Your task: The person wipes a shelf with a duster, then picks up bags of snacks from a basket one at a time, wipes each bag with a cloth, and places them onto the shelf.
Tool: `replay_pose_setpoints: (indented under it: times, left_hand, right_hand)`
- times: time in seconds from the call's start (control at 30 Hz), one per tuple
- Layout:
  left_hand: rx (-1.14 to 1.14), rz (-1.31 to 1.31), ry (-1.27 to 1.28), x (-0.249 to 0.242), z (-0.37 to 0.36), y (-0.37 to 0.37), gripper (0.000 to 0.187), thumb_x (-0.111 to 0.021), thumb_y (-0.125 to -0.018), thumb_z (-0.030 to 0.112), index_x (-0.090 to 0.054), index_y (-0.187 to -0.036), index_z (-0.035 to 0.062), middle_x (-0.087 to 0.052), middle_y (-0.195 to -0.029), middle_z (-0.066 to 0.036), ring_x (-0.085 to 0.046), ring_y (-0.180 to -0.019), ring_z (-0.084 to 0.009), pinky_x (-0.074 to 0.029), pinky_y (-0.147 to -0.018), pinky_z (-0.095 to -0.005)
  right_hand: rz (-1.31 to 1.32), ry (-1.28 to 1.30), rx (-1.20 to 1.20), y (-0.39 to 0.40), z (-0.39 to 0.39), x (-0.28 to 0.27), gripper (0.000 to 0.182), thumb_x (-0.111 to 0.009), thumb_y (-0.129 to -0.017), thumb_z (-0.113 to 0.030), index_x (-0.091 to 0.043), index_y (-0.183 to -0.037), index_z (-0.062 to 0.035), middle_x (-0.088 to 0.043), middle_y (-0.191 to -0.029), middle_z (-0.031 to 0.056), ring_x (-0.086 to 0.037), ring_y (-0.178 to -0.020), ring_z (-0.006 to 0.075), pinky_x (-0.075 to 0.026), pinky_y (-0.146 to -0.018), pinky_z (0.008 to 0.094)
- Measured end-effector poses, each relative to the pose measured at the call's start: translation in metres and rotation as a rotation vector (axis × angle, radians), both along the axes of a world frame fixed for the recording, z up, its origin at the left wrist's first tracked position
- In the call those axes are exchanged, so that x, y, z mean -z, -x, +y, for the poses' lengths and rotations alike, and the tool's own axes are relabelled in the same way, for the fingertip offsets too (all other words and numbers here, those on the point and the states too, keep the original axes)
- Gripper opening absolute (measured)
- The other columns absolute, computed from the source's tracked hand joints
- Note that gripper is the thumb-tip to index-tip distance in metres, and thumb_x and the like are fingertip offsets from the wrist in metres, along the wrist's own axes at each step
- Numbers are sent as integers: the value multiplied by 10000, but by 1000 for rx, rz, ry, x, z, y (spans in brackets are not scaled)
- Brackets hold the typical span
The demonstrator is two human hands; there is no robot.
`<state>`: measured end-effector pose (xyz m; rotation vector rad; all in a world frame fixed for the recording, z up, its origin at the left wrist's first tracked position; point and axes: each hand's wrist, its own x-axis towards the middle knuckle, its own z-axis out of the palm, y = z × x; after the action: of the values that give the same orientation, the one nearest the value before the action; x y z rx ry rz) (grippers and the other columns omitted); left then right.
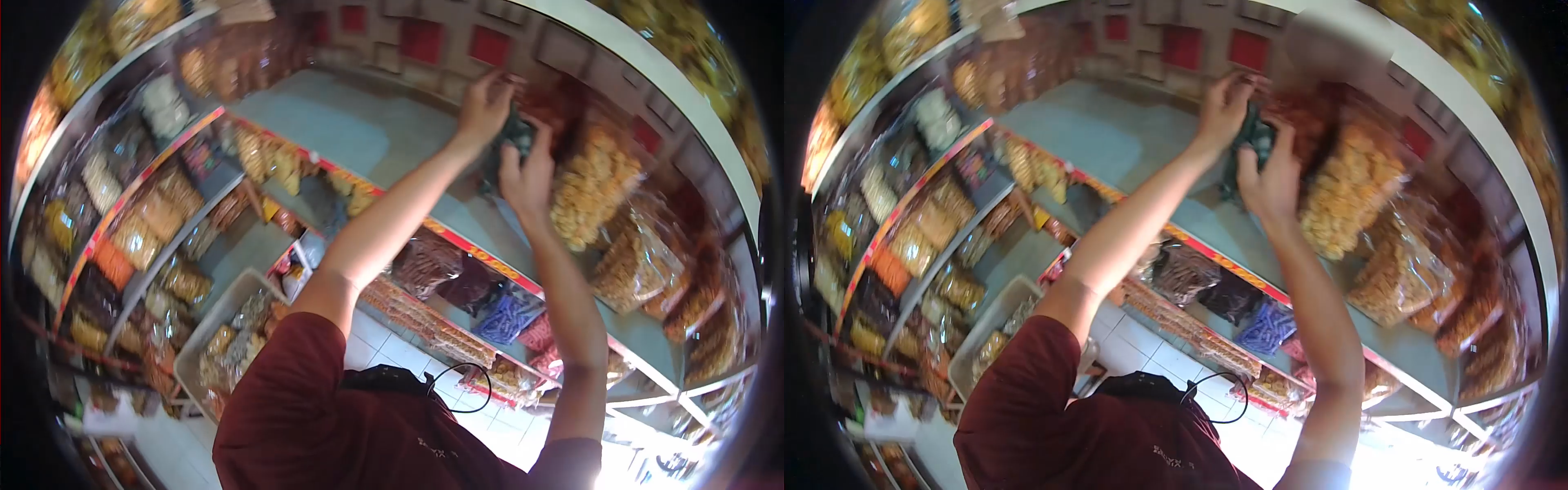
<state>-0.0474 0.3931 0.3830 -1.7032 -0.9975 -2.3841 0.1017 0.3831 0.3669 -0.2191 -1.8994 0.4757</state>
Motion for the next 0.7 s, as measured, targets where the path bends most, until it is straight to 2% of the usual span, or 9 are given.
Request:
replay_pose_setpoints:
  times: [0.03,0.2,0.23,0.33,0.43,0.5,0.6,0.67,0.7]
  left_hand:
    - [270,-213,-32,-7,-39,-19,209,-485,-1021,124,-640,-1048,-13,-682,-979,-117,-669,-836,-176,-522,-783,-296]
    - [-37,-314,-74,33,-205,-25,414,-380,-1038,291,-648,-966,-16,-647,-908,-81,-606,-868,-153,-476,-821,-286]
    - [75,-488,-61,58,-230,-22,468,-358,-1028,365,-644,-992,-4,-648,-933,-79,-598,-880,-157,-477,-831,-300]
    - [16,-847,6,138,-310,-9,540,-335,-1032,486,-625,-1108,37,-648,-998,-71,-593,-917,-155,-478,-841,-305]
    - [-308,-1034,290,215,-406,4,512,-385,-1023,510,-595,-1203,79,-643,-1080,-56,-595,-1008,-160,-479,-900,-338]
    - [-360,-1254,490,273,-475,3,569,-386,-1012,545,-580,-1263,73,-645,-1122,-77,-581,-1067,-185,-445,-955,-362]
    - [-405,-1385,632,327,-565,-26,625,-386,-998,572,-551,-1317,60,-634,-1188,-98,-580,-1104,-222,-430,-978,-386]
    - [-444,-1500,681,359,-612,-49,633,-388,-994,570,-539,-1334,58,-628,-1215,-103,-584,-1108,-233,-432,-975,-388]
    - [-453,-1567,695,383,-635,-58,628,-388,-994,562,-534,-1340,59,-627,-1223,-104,-587,-1108,-234,-432,-974,-385]
  right_hand:
    - [-11,-53,-89,-3,-16,-6,452,-589,-860,-166,-447,-1257,-3,-655,-971,263,-678,-896,430,-529,-808,466]
    - [-109,-231,-436,24,-118,-2,544,-616,-822,-242,-431,-1281,-15,-633,-1059,272,-670,-921,433,-531,-822,462]
    - [-187,-190,-521,33,-141,8,585,-631,-809,-256,-414,-1297,-17,-636,-1074,266,-667,-919,447,-533,-828,448]
    - [-405,62,-762,71,-207,54,609,-657,-806,-202,-385,-1319,-18,-637,-1096,258,-662,-982,402,-512,-884,430]
    - [-560,449,-1015,118,-275,139,554,-638,-871,-185,-382,-1322,10,-653,-1103,235,-667,-994,341,-501,-891,389]
    - [-870,562,-980,141,-314,199,557,-618,-910,-241,-379,-1328,39,-638,-1164,236,-646,-1057,311,-501,-895,379]
    - [-1337,849,-1004,171,-361,322,798,-656,-890,-484,-366,-1391,65,-613,-1237,224,-632,-1087,272,-512,-891,353]
    - [-1511,1133,-1015,161,-401,353,923,-681,-844,-582,-369,-1413,74,-616,-1229,201,-642,-1075,246,-527,-876,330]
    - [-1563,1219,-975,151,-424,344,469,-658,-916,-443,-575,-1153,-47,-635,-909,32,-647,-801,133,-545,-685,273]
